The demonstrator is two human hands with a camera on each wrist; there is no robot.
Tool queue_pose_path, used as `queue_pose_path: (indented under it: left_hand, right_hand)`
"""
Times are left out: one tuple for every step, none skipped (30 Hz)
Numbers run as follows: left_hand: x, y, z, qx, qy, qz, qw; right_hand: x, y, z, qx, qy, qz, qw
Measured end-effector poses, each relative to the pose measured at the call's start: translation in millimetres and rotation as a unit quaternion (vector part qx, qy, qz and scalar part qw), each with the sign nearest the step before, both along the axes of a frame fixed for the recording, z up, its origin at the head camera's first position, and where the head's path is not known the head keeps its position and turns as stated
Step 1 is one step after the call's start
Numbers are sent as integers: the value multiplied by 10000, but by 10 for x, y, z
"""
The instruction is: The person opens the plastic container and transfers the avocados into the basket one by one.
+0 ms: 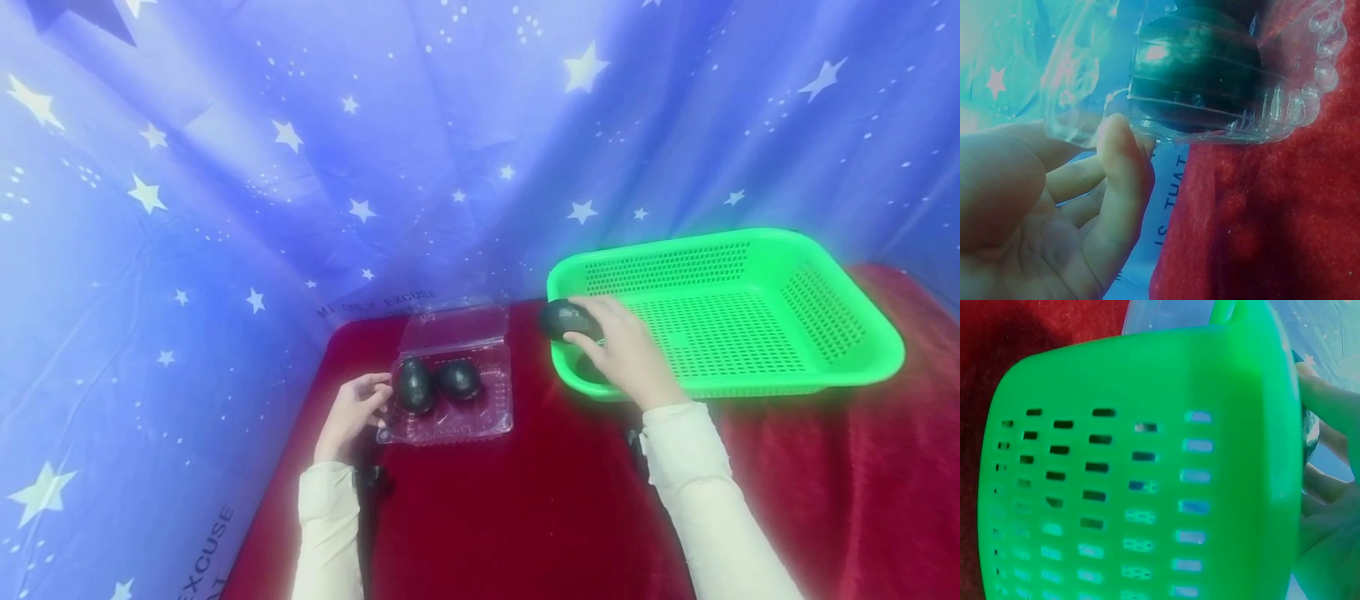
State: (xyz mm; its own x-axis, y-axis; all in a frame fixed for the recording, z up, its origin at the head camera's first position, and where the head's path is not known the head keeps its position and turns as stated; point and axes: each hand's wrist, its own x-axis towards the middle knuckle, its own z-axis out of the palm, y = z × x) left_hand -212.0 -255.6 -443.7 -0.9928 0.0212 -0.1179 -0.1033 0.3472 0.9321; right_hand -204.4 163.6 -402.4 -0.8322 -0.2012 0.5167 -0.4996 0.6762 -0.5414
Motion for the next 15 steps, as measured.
queue_pose_path:
  left_hand:
    - [11, 9, 26, -8, 8, -25, 10000]
    - [26, 19, 59, -15, 17, -50, 10000]
    - [43, 31, 97, -24, 22, -78, 10000]
    - [58, 41, 131, -37, 15, -102, 9999]
    - [73, 49, 160, -53, 12, -127, 9999]
    - [87, 56, 184, -70, 30, -153, 9999]
    - [96, 59, 195, -85, 46, -163, 9998]
    - [95, 57, 188, -91, 48, -154, 9998]
    - [89, 50, 167, -81, 42, -134, 9999]
    - [79, 40, 138, -76, 48, -111, 9999]
    - [66, 31, 103, -80, 60, -90, 9999]
    - [52, 20, 69, -92, 89, -78, 9999]
    - [32, 8, 28, -87, 95, -59, 9999]
    - [14, -1, -8, -87, 95, -37, 9999]
    - [1, -7, -33, -93, 109, -23, 9999]
  right_hand:
    - [0, 7, -1, 0, -15, -14, 10000]
    - [-2, 15, -3, -5, -27, -28, 10000]
    - [-4, 24, -7, -3, -40, -46, 10000]
    - [-7, 32, -11, 2, -44, -62, 10000]
    - [-8, 41, -14, -5, -63, -81, 9999]
    - [-10, 50, -19, 2, -94, -110, 9999]
    - [-10, 60, -22, 7, -122, -129, 9998]
    - [-11, 70, -27, -4, -169, -148, 9997]
    - [-11, 81, -32, -5, -218, -167, 9996]
    - [-9, 90, -35, -14, -278, -182, 9994]
    - [-4, 100, -39, -35, -351, -189, 9992]
    - [1, 107, -40, -35, -397, -197, 9990]
    - [4, 115, -43, -47, -434, -198, 9988]
    - [6, 123, -45, -49, -463, -196, 9987]
    - [10, 129, -46, -50, -476, -190, 9987]
